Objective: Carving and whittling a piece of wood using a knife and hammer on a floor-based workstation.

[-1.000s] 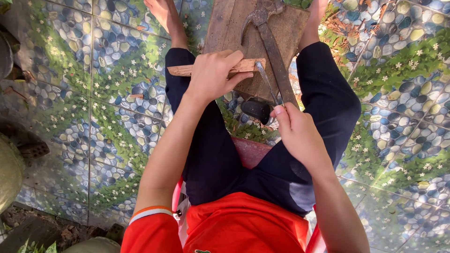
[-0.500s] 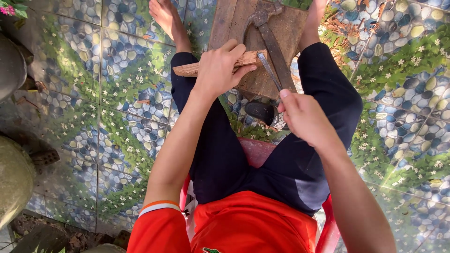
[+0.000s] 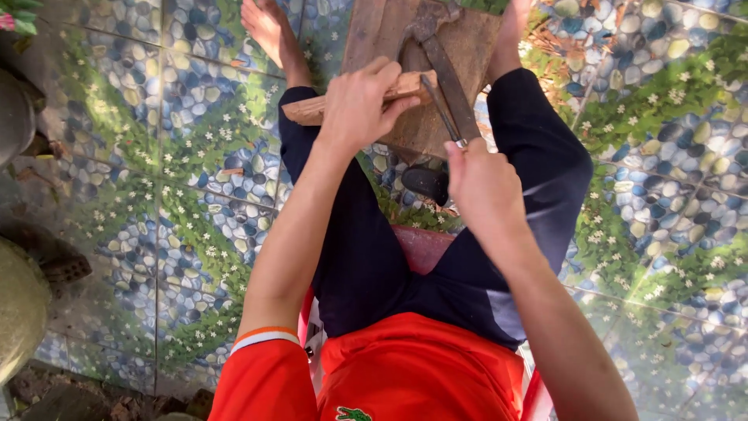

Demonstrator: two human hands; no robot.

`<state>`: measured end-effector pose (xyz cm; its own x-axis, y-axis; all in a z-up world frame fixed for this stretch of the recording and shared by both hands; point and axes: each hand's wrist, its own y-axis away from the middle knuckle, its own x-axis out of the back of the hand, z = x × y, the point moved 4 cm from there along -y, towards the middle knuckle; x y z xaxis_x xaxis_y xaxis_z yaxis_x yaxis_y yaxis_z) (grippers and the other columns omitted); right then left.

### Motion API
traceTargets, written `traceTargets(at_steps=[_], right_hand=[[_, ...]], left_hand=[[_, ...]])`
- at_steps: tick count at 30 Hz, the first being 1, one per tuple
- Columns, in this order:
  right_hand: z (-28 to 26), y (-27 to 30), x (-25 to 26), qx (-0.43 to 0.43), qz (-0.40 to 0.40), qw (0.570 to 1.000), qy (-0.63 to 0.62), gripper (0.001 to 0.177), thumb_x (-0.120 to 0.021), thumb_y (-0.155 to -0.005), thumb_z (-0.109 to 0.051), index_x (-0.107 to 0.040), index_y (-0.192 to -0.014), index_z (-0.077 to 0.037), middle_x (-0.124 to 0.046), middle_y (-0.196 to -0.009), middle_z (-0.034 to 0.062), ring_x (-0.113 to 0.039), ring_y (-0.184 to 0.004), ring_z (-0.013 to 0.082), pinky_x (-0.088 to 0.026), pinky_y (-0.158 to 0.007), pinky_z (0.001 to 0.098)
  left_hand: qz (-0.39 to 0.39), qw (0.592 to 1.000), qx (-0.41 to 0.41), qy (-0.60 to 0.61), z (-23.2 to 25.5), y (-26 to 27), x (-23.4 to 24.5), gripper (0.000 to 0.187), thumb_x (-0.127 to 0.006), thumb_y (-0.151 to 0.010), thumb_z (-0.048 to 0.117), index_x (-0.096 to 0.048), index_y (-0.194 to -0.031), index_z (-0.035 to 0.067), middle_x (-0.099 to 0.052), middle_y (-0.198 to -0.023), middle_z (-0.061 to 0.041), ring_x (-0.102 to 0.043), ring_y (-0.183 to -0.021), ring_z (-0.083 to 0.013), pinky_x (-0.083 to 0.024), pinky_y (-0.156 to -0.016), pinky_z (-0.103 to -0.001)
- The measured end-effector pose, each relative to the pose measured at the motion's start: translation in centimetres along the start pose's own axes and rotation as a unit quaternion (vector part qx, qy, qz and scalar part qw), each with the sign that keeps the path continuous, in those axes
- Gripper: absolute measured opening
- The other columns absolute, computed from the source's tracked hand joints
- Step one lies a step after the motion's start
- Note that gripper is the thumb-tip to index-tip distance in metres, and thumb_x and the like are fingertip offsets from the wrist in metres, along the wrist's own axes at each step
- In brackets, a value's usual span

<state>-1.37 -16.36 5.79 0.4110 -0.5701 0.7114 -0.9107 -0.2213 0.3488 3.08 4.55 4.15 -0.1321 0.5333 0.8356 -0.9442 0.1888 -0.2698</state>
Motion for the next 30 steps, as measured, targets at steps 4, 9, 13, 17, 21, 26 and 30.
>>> traceTargets(at_steps=[4,9,13,17,21,26,30], right_hand=[[-0.6,-1.3,1.1,0.037,0.049,0.990,0.126,0.044,-0.054,-0.110,-0.032,-0.063,-0.085,0.003,-0.067,-0.066,0.0225,-0.062,-0.050,0.0440,-0.049,-0.050,0.0496],[0.8,-1.4,0.3,0.026,0.093,0.988,0.123,0.044,-0.061,-0.109,-0.037,-0.065,-0.089,0.002,-0.068,-0.072,0.0254,-0.065,-0.057,0.0490,-0.052,-0.054,0.0553],[1.3,-3.3,2.7,0.041,0.176,0.983,0.023,0.044,-0.049,-0.114,-0.029,-0.061,-0.091,0.007,-0.069,-0.074,0.0224,-0.064,-0.056,0.0407,-0.052,-0.055,0.0495],[0.0,-0.2,8.6,0.033,0.173,0.980,-0.095,0.050,-0.043,-0.124,-0.028,-0.064,-0.090,0.002,-0.055,-0.062,0.0072,-0.052,-0.054,0.0193,-0.043,-0.054,0.0335],[0.1,3.7,5.4,-0.019,0.085,0.996,-0.003,0.041,-0.048,-0.115,-0.029,-0.069,-0.089,-0.004,-0.065,-0.072,0.0288,-0.066,-0.084,0.0545,-0.049,-0.072,0.0604],[-0.9,4.7,2.2,-0.061,0.003,0.997,-0.056,0.046,-0.049,-0.110,-0.035,-0.064,-0.084,-0.001,-0.063,-0.066,0.0288,-0.066,-0.078,0.0525,-0.049,-0.063,0.0558],[-1.8,4.3,2.8,-0.060,0.015,0.997,-0.052,0.046,-0.047,-0.112,-0.032,-0.062,-0.084,0.001,-0.062,-0.065,0.0290,-0.066,-0.073,0.0515,-0.050,-0.061,0.0533]], left_hand=[[0.020,1.000,-0.013,-0.015,-0.5,-1.0,0.2,0.037,-0.084,-0.088,0.029,-0.055,-0.086,0.007,-0.058,-0.081,-0.004,-0.057,-0.056,-0.0326,-0.044,-0.053,-0.041],[0.027,0.999,-0.016,-0.008,0.0,-0.6,0.0,0.033,-0.082,-0.088,0.029,-0.058,-0.089,0.007,-0.060,-0.083,-0.005,-0.059,-0.059,-0.0351,-0.045,-0.055,-0.042],[-0.016,0.999,-0.034,0.000,1.9,1.1,-1.1,0.031,-0.080,-0.087,0.036,-0.061,-0.085,0.012,-0.061,-0.083,-0.001,-0.060,-0.057,-0.0243,-0.046,-0.053,-0.037],[-0.014,0.999,-0.037,0.003,1.1,0.5,-1.1,0.038,-0.080,-0.091,0.037,-0.054,-0.085,0.010,-0.057,-0.083,-0.002,-0.058,-0.057,-0.0302,-0.046,-0.053,-0.041],[-0.080,0.996,-0.045,0.009,-0.2,1.0,-2.9,0.037,-0.073,-0.095,0.047,-0.058,-0.094,0.014,-0.055,-0.085,-0.001,-0.065,-0.060,-0.0380,-0.056,-0.055,-0.046],[-0.082,0.996,-0.042,-0.001,-0.5,1.1,-3.4,0.038,-0.075,-0.093,0.048,-0.055,-0.091,0.016,-0.053,-0.080,-0.001,-0.065,-0.058,-0.0398,-0.053,-0.051,-0.045],[-0.081,0.995,-0.056,-0.006,-0.3,0.7,-3.0,0.039,-0.078,-0.091,0.047,-0.054,-0.090,0.016,-0.054,-0.080,-0.002,-0.065,-0.057,-0.0394,-0.052,-0.050,-0.045]])
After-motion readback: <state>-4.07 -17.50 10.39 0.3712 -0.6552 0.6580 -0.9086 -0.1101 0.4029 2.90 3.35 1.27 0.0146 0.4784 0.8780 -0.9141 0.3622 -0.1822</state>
